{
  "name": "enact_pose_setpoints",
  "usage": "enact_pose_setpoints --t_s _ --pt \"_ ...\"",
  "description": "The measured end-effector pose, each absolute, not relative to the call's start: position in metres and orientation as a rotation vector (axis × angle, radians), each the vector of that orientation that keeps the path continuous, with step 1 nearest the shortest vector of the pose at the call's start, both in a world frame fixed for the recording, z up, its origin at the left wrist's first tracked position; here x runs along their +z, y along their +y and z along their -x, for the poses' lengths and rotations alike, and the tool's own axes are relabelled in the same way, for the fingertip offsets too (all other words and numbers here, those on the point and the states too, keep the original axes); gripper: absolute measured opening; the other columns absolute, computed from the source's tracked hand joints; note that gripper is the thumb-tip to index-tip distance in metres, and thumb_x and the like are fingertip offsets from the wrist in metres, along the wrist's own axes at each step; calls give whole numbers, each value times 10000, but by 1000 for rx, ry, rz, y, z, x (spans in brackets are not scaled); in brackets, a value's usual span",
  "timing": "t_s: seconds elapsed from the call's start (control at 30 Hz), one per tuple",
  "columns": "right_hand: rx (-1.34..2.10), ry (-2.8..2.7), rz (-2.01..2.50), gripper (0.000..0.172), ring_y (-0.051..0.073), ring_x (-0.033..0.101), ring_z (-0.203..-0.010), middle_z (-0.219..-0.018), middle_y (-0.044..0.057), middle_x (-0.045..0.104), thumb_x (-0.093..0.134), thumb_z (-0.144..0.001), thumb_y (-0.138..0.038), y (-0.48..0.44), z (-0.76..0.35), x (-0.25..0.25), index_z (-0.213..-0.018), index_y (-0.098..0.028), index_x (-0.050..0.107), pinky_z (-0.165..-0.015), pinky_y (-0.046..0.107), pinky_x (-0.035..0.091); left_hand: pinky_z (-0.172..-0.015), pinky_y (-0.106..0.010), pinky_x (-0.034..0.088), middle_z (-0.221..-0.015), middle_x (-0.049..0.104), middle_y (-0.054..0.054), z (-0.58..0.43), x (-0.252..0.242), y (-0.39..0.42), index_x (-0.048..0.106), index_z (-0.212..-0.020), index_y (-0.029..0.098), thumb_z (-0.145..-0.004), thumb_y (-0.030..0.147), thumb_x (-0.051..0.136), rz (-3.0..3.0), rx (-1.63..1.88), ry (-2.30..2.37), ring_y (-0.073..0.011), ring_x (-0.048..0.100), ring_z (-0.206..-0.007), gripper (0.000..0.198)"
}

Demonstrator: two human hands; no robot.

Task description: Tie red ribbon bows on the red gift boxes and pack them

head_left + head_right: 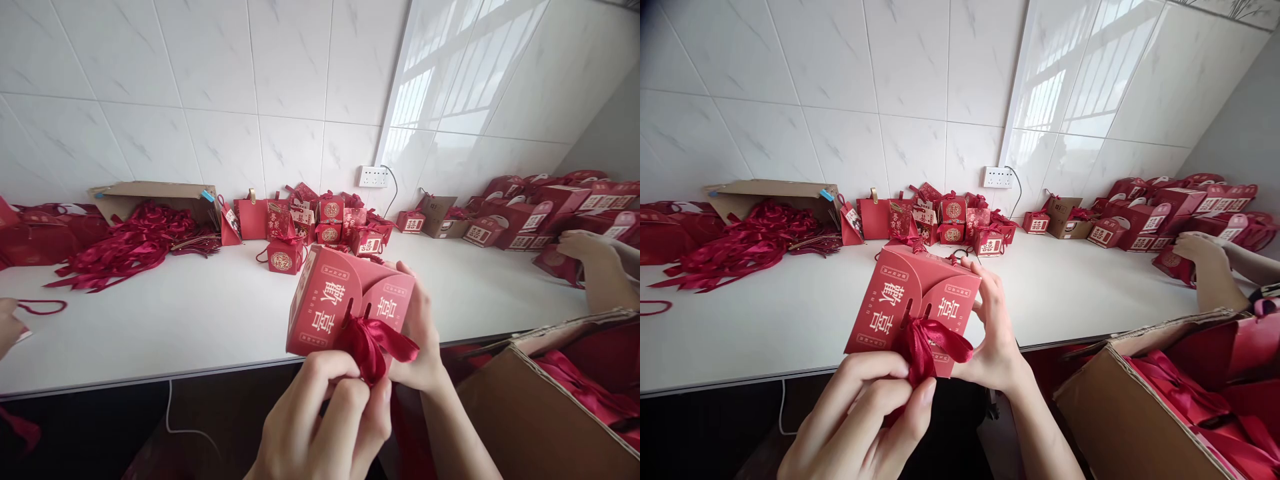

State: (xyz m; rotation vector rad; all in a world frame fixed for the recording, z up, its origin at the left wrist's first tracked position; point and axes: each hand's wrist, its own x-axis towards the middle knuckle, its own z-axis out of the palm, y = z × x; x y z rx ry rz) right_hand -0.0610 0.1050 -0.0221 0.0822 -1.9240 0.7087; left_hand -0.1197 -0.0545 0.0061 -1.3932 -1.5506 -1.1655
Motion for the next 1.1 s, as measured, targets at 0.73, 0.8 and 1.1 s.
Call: enact_pose_setpoints --t_s 0.73,0.8,1.1 --pt "684 -1915 -78 1050 364 398 -1270 -1389 154 371 769 -589 -512 105 58 -24 -1430 -272 188 -933 551 476 -523 -178 512 -1014 643 -91 116 4 -53 531 -645 162 -820 110 545 1355 -1252 -1551 -64 590 -542 184" --pt "692 -1916 -80 1027 359 383 -1283 -1401 151 353 759 -610 -505 105 58 -24 -1430 -277 184 -945 552 466 -522 -174 508 -1078 629 -101 117 4 -53 526 -640 159 -824 119 545 1352 -1242 -1552 -54 579 -536 190" --pt "744 -1883 -115 947 342 388 -1284 -1396 134 354 728 -661 -493 103 57 -22 -1426 -279 212 -923 512 498 -390 -168 387 -684 530 0 115 4 -55 542 -627 160 -776 59 580 1385 -1252 -1541 -37 459 -437 184"
